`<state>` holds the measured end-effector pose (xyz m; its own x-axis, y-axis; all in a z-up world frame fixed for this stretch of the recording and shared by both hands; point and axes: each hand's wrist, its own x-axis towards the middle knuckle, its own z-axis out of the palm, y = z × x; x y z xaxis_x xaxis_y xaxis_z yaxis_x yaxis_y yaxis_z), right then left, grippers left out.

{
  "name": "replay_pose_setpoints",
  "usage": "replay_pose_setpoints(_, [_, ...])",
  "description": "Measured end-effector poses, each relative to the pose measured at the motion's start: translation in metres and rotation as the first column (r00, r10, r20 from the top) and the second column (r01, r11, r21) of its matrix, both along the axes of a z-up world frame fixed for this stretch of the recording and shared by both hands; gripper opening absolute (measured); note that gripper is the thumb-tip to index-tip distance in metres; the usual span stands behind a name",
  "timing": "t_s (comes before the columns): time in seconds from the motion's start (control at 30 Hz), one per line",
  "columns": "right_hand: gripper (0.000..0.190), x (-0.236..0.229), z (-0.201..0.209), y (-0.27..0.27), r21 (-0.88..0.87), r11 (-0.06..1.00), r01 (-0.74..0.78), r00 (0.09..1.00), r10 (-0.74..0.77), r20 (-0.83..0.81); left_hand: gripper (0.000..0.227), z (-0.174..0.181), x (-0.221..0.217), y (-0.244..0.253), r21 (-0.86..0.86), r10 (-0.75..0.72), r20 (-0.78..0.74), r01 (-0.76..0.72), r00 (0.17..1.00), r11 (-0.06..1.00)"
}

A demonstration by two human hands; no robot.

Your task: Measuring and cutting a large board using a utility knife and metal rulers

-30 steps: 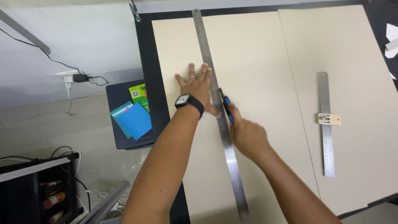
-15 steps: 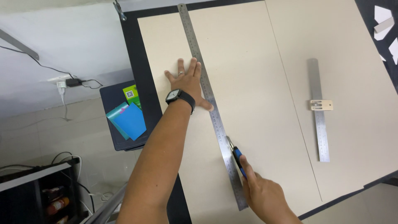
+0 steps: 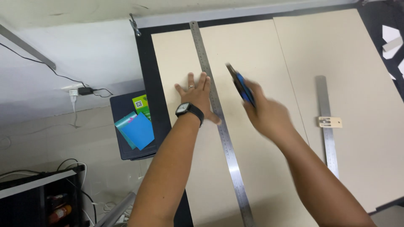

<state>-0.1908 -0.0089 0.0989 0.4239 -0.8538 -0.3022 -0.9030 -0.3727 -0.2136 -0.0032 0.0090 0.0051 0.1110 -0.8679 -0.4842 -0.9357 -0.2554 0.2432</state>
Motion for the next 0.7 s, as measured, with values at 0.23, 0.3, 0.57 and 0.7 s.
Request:
replay_pose_setpoints(0.23, [0.041,0.128,-0.13,-0.15,-0.143,0.988,-0.057,0.99,0.075,0.122,0.144,0.0,0.004,-0.003,0.027,0.002,-0.016,-0.001,1.0,1.0])
replay_pose_setpoints(0.3, [0.039,0.144,-0.153,-0.175,-0.193,0.978,-0.079,0.991,0.098,0.089,0.144,0.0,0.004,-0.002,0.017,0.007,-0.062,-0.006,0.998,1.0])
replay_pose_setpoints(0.57, [0.037,0.154,-0.116,-0.16,-0.122,0.98,-0.157,0.987,0.161,0.025,0.143,0.004,0.005,-0.005,0.038,0.015,-0.067,-0.012,0.998,0.999])
replay_pose_setpoints(0.7, [0.049,0.147,-0.119,-0.155,-0.089,0.979,-0.184,0.98,0.176,-0.093,0.145,0.002,0.004,-0.004,0.029,0.001,-0.071,0.001,0.998,1.0])
